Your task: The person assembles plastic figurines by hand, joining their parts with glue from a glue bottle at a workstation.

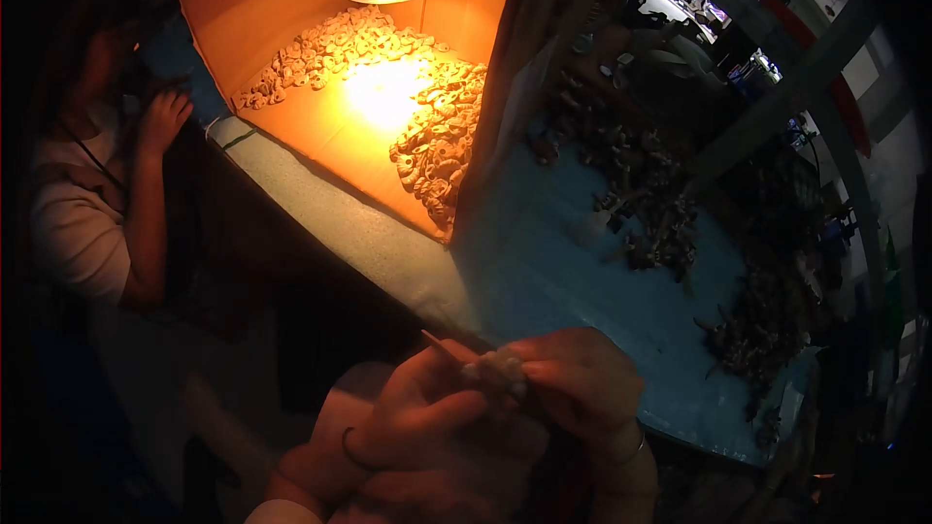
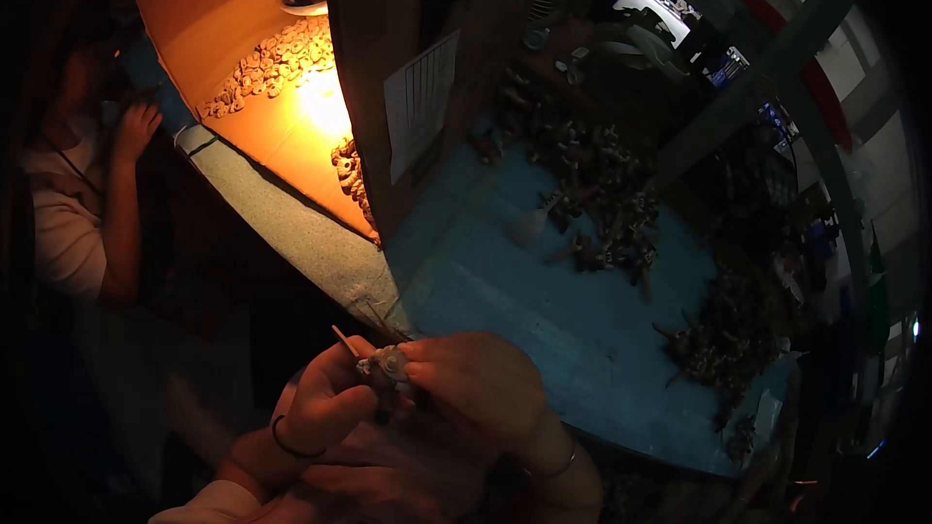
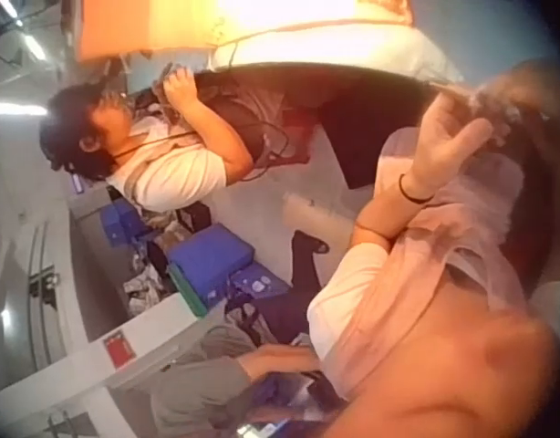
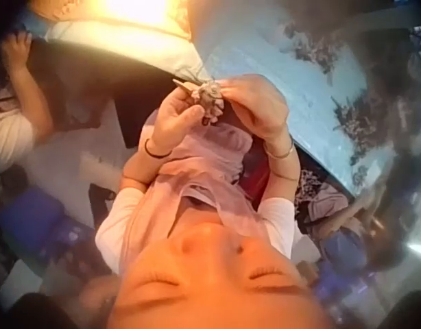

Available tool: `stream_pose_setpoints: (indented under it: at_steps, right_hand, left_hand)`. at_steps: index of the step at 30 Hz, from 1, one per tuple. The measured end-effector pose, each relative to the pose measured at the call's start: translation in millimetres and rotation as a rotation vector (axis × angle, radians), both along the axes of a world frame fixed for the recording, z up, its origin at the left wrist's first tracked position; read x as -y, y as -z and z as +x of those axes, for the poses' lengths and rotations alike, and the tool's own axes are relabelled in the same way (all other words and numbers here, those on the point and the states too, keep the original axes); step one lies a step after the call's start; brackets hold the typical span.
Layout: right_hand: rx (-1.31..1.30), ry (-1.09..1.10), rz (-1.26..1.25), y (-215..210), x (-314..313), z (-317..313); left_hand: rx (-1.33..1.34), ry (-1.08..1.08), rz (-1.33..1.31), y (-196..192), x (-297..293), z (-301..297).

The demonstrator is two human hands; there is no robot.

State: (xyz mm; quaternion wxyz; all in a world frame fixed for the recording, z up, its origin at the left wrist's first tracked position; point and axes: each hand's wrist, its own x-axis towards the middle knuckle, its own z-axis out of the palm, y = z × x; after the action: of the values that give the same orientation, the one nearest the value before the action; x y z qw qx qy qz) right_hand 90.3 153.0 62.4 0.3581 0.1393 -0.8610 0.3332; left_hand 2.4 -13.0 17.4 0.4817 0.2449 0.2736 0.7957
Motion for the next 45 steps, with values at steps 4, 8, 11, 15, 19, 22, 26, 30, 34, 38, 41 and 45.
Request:
stream_pose_setpoints:
  at_steps: [4, 8, 11, 15, 19, 22, 26, 30, 34, 38, 41, 45]
  right_hand:
    - [0.013, -0.008, 0.008, 1, -3, 2]
    - [0.032, 0.052, 0.013, -1, 1, 0]
    - [0.026, 0.22, -0.013, -5, 15, 5]
    - [-0.003, 0.317, 0.072, -4, 32, 6]
    - [-0.008, 0.368, 0.056, 1, 36, 0]
    - [-0.012, 0.387, 0.031, 4, 37, -3]
    - [0.026, 0.357, -0.083, 3, 38, -5]
    - [0.048, 0.347, -0.1, -1, 38, -3]
    - [0.053, 0.327, -0.212, 2, 35, -2]
    - [0.07, 0.34, -0.122, 3, 36, 0]
    - [0.139, 0.303, -0.124, 4, 36, 1]
    - [0.262, 0.292, -0.072, 7, 38, 8]
  left_hand:
    - [0.094, 0.082, 0.042, 2, 2, -2]
    - [-0.193, -0.186, 0.028, 4, -4, 1]
    - [-0.507, -0.484, 0.07, 9, -15, -1]
    - [-0.644, -0.614, -0.055, 10, -16, 1]
    - [-0.791, -0.71, -0.06, 11, -15, 1]
    - [-0.978, -0.798, -0.104, 12, -14, -2]
    - [-1.156, -0.878, -0.183, 12, -12, 0]
    - [-1.205, -0.911, -0.189, 10, -14, 1]
    - [-1.093, -0.863, -0.154, 8, -16, 2]
    - [-1.184, -0.901, -0.191, 6, -15, 2]
    - [-1.223, -0.892, -0.207, 6, -14, 1]
    - [-1.258, -0.91, -0.276, 1, -21, -3]
